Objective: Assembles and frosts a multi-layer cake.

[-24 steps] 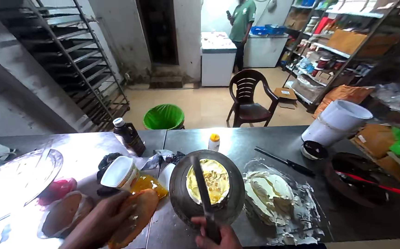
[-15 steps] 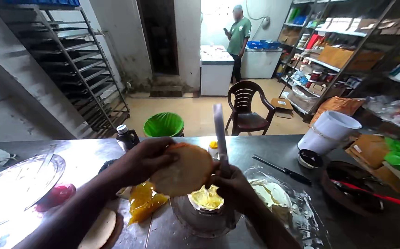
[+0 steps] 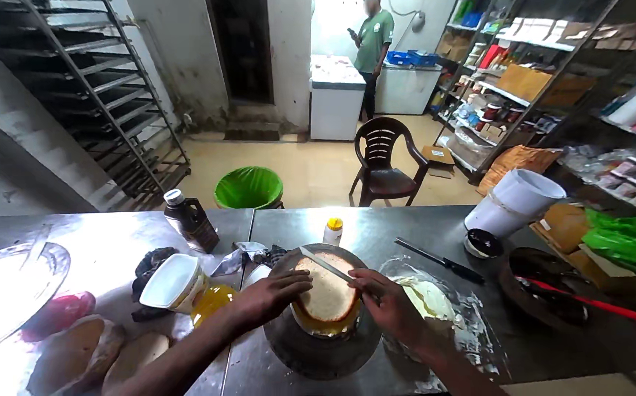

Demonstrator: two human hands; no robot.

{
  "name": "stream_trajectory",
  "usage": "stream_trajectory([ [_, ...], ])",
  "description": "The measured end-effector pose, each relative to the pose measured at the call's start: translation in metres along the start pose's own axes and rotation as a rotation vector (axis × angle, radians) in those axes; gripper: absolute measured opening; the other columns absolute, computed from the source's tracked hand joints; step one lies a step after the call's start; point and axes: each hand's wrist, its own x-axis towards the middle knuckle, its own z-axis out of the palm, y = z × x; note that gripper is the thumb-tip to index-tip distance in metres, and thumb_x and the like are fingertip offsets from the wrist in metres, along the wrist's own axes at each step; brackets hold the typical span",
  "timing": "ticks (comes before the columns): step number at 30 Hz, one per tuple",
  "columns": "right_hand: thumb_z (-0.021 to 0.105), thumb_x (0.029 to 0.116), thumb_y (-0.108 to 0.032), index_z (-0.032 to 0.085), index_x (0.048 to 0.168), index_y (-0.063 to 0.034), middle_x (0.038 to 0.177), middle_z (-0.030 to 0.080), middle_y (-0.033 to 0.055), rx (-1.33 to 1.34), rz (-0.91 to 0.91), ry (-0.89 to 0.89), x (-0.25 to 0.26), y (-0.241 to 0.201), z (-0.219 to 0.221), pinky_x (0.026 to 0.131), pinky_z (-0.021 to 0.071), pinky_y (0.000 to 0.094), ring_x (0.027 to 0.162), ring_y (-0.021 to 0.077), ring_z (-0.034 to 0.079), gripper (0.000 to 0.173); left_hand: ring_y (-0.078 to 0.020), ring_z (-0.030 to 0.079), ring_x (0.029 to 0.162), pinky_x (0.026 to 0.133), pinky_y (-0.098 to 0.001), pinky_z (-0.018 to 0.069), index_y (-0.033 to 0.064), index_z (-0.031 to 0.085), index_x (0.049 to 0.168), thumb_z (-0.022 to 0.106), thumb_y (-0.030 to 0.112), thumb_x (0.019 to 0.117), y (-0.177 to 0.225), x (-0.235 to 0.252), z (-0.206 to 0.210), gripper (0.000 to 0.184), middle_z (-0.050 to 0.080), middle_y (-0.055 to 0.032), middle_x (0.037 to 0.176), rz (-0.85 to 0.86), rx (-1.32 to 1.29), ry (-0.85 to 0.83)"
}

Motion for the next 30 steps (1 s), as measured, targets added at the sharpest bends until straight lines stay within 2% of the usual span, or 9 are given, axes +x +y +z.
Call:
stream_trajectory([
  [6, 0.062, 0.0974, -0.01, 0.074, 0.112, -0.0132, 0.131, 0.068, 0.0045, -0.059, -0.025, 0.016, -0.018, -0.004, 0.002, 0.098, 0.0574, 0.0315, 0.118, 0.0133, 0.066, 0.019, -0.016, 0.067, 0.118, 0.1, -0.0314, 0.055, 0.0106, 0.067, 0.119, 0.054, 0.014, 0.1062, 0.007, -0.003, -0.006, 0.019, 0.071, -0.0042, 0.123, 0.071, 0.107, 0.028],
  [9, 0.062, 0.0972, -0.009, 0.073, 0.114, -0.0143, 0.131, 0.068, 0.0044, -0.07, -0.024, 0.01, -0.022, -0.005, 0.004, 0.099, 0.0573, 0.032, 0.12, 0.0142, 0.066, 0.021, -0.0169, 0.068, 0.117, 0.098, -0.0317, 0.0562, 0.0107, 0.067, 0.116, 0.054, 0.015, 0.1062, 0.005, -0.003, -0.005, 0.017, 0.072, -0.0051, 0.121, 0.079, 0.087, 0.036],
  [13, 0.062, 0.0982, -0.011, 0.073, 0.114, -0.0172, 0.129, 0.068, 0.0029, -0.095, -0.046, 0.009, -0.022, -0.006, 0.006, 0.097, 0.0579, 0.0327, 0.12, 0.0145, 0.065, 0.02, -0.0206, 0.062, 0.129, 0.108, -0.037, 0.0519, 0.0102, 0.068, 0.122, 0.054, 0.014, 0.1065, -0.001, -0.006, -0.007, 0.021, 0.07, -0.0092, 0.129, 0.053, 0.005, -0.011],
  [18, 0.06, 0.0991, -0.011, 0.072, 0.117, -0.0189, 0.131, 0.067, 0.0024, -0.11, -0.047, -0.008, -0.026, -0.006, 0.007, 0.097, 0.0578, 0.034, 0.121, 0.016, 0.064, 0.023, -0.0192, 0.057, 0.134, 0.112, -0.0365, 0.0488, 0.0096, 0.068, 0.123, 0.052, 0.015, 0.1077, -0.006, -0.007, -0.009, 0.023, 0.067, -0.0067, 0.134, 0.06, -0.053, -0.061],
  [21, 0.058, 0.0977, -0.007, 0.072, 0.123, -0.0234, 0.139, 0.064, 0.003, -0.134, -0.026, -0.013, -0.032, -0.005, -0.001, 0.096, 0.059, 0.0355, 0.119, 0.017, 0.066, 0.033, -0.0214, 0.046, 0.145, 0.119, -0.0393, 0.0406, 0.0112, 0.064, 0.131, 0.056, 0.018, 0.1058, -0.004, -0.006, -0.021, 0.028, 0.058, -0.0074, 0.147, 0.035, -0.081, -0.201],
  [24, 0.056, 0.0959, -0.005, 0.071, 0.128, -0.0277, 0.141, 0.062, 0.0041, -0.115, 0.069, 0.059, -0.049, -0.004, -0.019, 0.092, 0.0603, 0.0356, 0.11, 0.0157, 0.069, 0.042, -0.0263, 0.023, 0.156, 0.126, -0.0489, 0.0227, 0.0198, 0.052, 0.15, 0.071, 0.016, 0.094, 0.007, -0.006, -0.054, 0.059, 0.036, -0.0063, 0.164, -0.135, -0.094, -0.449],
  [27, 0.054, 0.0997, -0.01, 0.075, 0.12, -0.0157, 0.136, 0.066, 0.0059, 0.014, 0.226, 0.203, -0.073, -0.009, -0.033, 0.089, 0.0622, 0.032, 0.108, 0.0133, 0.071, 0.03, -0.0208, 0.021, 0.157, 0.125, -0.0479, 0.029, 0.0285, 0.055, 0.147, 0.078, 0.026, 0.0887, 0.01, -0.002, -0.086, 0.063, 0.031, 0.0018, 0.167, -0.294, -0.14, -0.355],
  [29, 0.055, 0.1004, -0.01, 0.074, 0.117, -0.0084, 0.131, 0.069, 0.0061, 0.149, 0.315, 0.311, -0.089, -0.013, -0.03, 0.085, 0.0624, 0.0296, 0.103, 0.012, 0.071, 0.025, -0.0188, 0.03, 0.153, 0.122, -0.0474, 0.0363, 0.0264, 0.058, 0.146, 0.071, 0.044, 0.0924, 0.013, 0.017, -0.082, 0.058, 0.039, 0.0024, 0.163, -0.334, -0.065, -0.157],
  [30, 0.056, 0.0995, -0.008, 0.072, 0.117, -0.0052, 0.128, 0.07, 0.007, 0.227, 0.356, 0.362, -0.097, -0.014, -0.023, 0.084, 0.0628, 0.0303, 0.1, 0.0132, 0.072, 0.024, -0.0186, 0.029, 0.154, 0.122, -0.0485, 0.0346, 0.0268, 0.054, 0.149, 0.062, 0.054, 0.0961, 0.018, 0.032, -0.07, 0.061, 0.037, 0.0025, 0.164, -0.36, 0.016, -0.113],
])
